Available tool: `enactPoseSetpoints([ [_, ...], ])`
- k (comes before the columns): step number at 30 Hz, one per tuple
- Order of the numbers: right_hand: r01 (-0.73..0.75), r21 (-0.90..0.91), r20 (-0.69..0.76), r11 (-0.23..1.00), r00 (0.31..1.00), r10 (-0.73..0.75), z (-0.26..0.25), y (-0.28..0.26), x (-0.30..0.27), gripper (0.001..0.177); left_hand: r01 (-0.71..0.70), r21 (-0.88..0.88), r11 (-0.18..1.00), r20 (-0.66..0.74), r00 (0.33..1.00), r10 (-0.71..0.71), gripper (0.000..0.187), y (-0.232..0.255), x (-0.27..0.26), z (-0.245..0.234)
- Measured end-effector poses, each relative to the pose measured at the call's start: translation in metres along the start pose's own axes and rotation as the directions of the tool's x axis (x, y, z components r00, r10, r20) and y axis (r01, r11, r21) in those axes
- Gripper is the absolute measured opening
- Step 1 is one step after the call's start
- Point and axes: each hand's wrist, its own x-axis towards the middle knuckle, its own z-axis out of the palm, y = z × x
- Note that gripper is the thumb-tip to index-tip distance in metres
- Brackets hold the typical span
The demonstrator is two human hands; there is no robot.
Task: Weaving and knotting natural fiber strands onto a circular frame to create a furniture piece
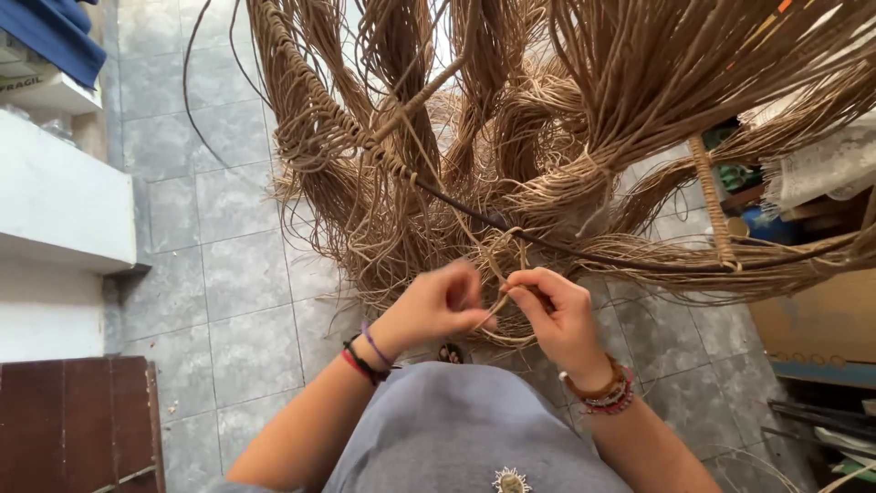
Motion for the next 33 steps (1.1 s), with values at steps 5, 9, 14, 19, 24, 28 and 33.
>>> enactPoseSetpoints([
  [5, 0.066, -0.069, 0.074, 0.995, 0.995, -0.061, -0.010, -0.002, 0.001, 0.013, -0.258, -0.074, 0.963, 0.114, 0.958, 0.265, 0.015, 0.034, 0.017, -0.002],
  [9, 0.119, -0.157, -0.027, 0.980, 0.992, -0.125, -0.016, 0.008, -0.004, 0.011, -0.200, 0.554, 0.808, 0.517, 0.844, -0.146, 0.030, -0.049, 0.010, 0.005],
  [14, 0.191, -0.176, -0.051, 0.966, 0.978, -0.202, -0.008, 0.016, -0.001, 0.013, -0.186, 0.055, 0.981, 0.389, 0.909, 0.150, 0.029, 0.008, 0.027, -0.005],
  [19, 0.232, -0.163, -0.054, 0.959, 0.968, -0.244, -0.008, 0.019, -0.001, 0.018, -0.213, -0.122, 0.969, 0.535, 0.809, 0.245, 0.020, -0.012, 0.018, -0.007],
  [24, 0.189, -0.109, -0.046, 0.976, 0.980, -0.195, -0.007, 0.030, -0.003, 0.019, -0.135, -0.243, 0.961, 0.360, 0.907, 0.219, 0.026, 0.012, 0.034, -0.006],
  [28, 0.211, -0.102, -0.038, 0.972, 0.976, -0.216, -0.008, 0.033, 0.000, 0.020, -0.214, -0.159, 0.964, 0.512, 0.817, 0.266, 0.021, -0.010, 0.023, -0.002],
  [33, 0.220, -0.087, 0.004, 0.972, 0.975, -0.220, -0.003, 0.030, 0.004, 0.021, -0.121, -0.137, 0.983, 0.388, 0.907, 0.166, 0.023, 0.014, 0.025, -0.014],
])
